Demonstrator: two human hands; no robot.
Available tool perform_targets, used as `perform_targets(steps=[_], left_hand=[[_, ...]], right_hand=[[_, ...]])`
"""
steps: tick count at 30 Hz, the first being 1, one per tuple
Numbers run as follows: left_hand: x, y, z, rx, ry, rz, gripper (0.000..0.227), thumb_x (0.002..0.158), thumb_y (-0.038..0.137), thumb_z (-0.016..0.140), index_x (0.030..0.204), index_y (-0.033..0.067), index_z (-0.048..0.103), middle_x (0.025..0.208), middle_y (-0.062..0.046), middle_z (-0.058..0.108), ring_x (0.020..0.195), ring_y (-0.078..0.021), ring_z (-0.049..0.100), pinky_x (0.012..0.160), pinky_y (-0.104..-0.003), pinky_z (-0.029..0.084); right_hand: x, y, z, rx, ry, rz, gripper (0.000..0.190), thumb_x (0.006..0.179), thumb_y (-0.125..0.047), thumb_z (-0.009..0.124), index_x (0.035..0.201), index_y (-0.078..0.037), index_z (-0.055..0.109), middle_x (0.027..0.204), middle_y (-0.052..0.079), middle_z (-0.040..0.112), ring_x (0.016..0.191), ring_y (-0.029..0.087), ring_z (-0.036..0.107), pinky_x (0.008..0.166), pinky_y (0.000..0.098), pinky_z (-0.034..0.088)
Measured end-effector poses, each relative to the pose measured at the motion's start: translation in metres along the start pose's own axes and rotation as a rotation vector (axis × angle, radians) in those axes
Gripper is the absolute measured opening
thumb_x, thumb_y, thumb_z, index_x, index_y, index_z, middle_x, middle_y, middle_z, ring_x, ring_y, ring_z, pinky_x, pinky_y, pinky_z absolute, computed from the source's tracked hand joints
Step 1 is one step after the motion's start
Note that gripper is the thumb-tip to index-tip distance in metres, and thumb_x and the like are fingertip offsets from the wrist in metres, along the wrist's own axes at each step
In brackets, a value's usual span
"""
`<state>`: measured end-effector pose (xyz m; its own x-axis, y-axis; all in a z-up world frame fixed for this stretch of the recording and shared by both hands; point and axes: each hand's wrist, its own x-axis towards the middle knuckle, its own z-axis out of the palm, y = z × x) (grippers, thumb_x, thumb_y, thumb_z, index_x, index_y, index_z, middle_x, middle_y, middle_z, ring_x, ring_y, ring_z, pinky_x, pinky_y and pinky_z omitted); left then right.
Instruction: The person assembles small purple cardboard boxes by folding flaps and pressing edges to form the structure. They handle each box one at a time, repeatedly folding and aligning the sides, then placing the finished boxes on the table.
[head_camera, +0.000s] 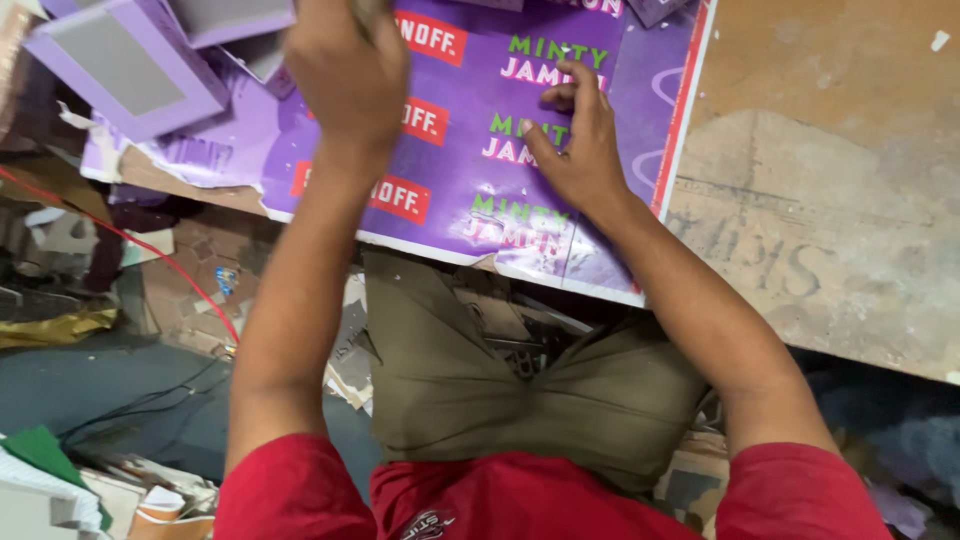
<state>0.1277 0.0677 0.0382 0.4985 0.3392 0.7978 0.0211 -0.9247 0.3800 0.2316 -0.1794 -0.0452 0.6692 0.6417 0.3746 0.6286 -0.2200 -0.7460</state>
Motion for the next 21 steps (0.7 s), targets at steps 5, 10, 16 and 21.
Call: perform_targets(steps=[5,10,16,21], left_hand=[[-0.066,0.044,0.006,-0.087,-0.090,0.036,0.059,0.089,-0.008,0.063,0.146,0.0018,0.050,0.118,-0.018,0.072,0.094,-0.0330,0.075,0.076,-0.041,0.058],[-0.062,0.075,-0.009,-0.151,-0.155,0.076,0.062,0.089,-0.007,0.063,0.149,0.0034,0.048,0.119,-0.013,0.073,0.096,-0.0276,0.077,0.074,-0.037,0.060],[-0.084,0.080,0.001,-0.156,-0.222,0.071,0.058,0.087,-0.004,0.065,0.144,0.0020,0.054,0.103,-0.012,0.074,0.073,-0.0257,0.071,0.064,-0.039,0.054],[-0.094,0.084,0.013,-0.120,-0.257,0.099,0.058,0.083,0.001,0.067,0.140,0.0027,0.056,0.099,-0.013,0.071,0.067,-0.0271,0.067,0.060,-0.039,0.052]], right_hand=[[0.000,-0.002,0.003,-0.012,-0.016,0.000,0.060,0.098,-0.014,0.075,0.145,-0.001,0.041,0.116,0.016,0.065,0.114,0.029,0.064,0.103,0.0438,0.052],[0.002,-0.005,0.001,-0.040,-0.008,0.006,0.055,0.096,-0.015,0.077,0.139,-0.001,0.046,0.112,0.015,0.068,0.111,0.028,0.064,0.100,0.0440,0.051],[0.001,-0.005,-0.001,-0.039,-0.034,-0.037,0.052,0.090,-0.010,0.076,0.136,-0.003,0.050,0.113,0.013,0.068,0.112,0.027,0.066,0.107,0.0444,0.044],[0.001,-0.006,-0.001,-0.071,-0.031,-0.043,0.048,0.089,-0.011,0.077,0.130,-0.006,0.054,0.110,0.009,0.070,0.110,0.028,0.065,0.106,0.0444,0.041]])
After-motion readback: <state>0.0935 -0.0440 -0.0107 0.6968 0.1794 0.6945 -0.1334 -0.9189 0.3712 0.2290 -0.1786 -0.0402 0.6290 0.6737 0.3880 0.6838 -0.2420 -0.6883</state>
